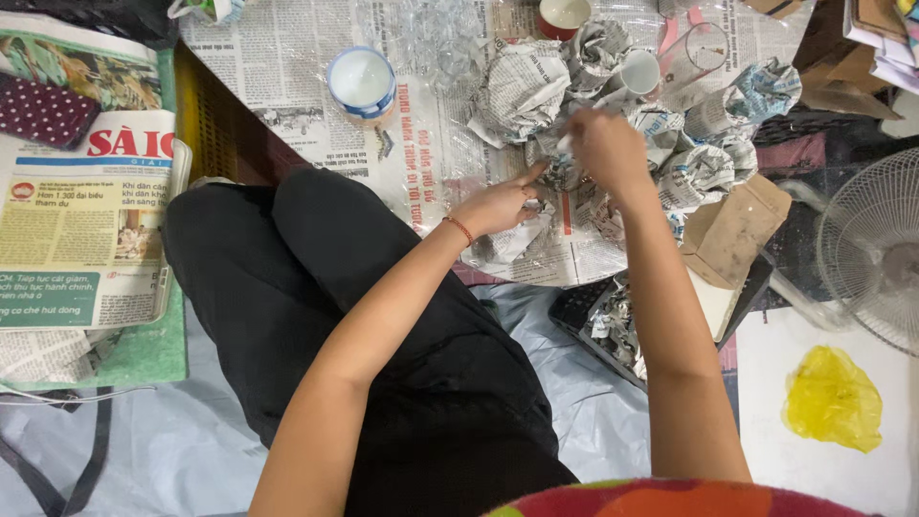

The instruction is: The person wraps various small items, including cups and saucers, in newspaper sheets. They fold the paper around each object, then place the wrapped items on a table covered with bubble wrap and other wrapped pieces.

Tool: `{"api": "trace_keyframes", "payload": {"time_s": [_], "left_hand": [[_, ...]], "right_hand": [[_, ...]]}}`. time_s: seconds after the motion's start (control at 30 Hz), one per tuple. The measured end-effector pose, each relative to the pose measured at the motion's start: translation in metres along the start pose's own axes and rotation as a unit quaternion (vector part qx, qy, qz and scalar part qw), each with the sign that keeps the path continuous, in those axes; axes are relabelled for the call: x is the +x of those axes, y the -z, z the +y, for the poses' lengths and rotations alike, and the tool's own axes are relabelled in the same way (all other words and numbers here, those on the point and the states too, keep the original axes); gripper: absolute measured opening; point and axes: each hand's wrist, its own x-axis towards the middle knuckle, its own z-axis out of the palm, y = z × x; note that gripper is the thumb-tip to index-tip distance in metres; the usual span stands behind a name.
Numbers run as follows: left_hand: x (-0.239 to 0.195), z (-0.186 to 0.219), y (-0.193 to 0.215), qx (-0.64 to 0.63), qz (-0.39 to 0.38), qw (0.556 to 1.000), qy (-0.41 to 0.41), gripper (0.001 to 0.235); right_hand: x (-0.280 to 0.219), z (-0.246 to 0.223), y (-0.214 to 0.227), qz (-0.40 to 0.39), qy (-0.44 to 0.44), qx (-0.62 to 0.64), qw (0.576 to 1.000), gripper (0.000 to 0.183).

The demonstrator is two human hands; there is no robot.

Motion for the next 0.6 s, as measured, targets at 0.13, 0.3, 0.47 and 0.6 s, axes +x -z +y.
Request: {"api": "trace_keyframes", "payload": {"time_s": [0.13, 0.3, 0.47, 0.6], "left_hand": [[-0.002, 0.005, 0.000, -0.008, -0.006, 1.000, 0.013, 0.040], [-0.005, 0.010, 0.004, -0.013, -0.001, 1.000, 0.027, 0.040], [-0.002, 0.001, -0.004, -0.011, 0.024, 1.000, -0.008, 0.036], [-0.003, 0.004, -0.001, -0.019, 0.026, 0.999, -0.003, 0.037]], "right_hand": [[0.009, 0.027, 0.000, 0.120, -0.022, -0.175, 0.977, 0.011], [0.017, 0.049, -0.027, 0.134, -0.067, -0.265, 0.953, 0.024], [0.021, 0.050, -0.051, 0.073, -0.169, -0.208, 0.961, 0.062], [0.016, 0.063, -0.076, 0.140, -0.099, -0.280, 0.945, 0.074]]}}
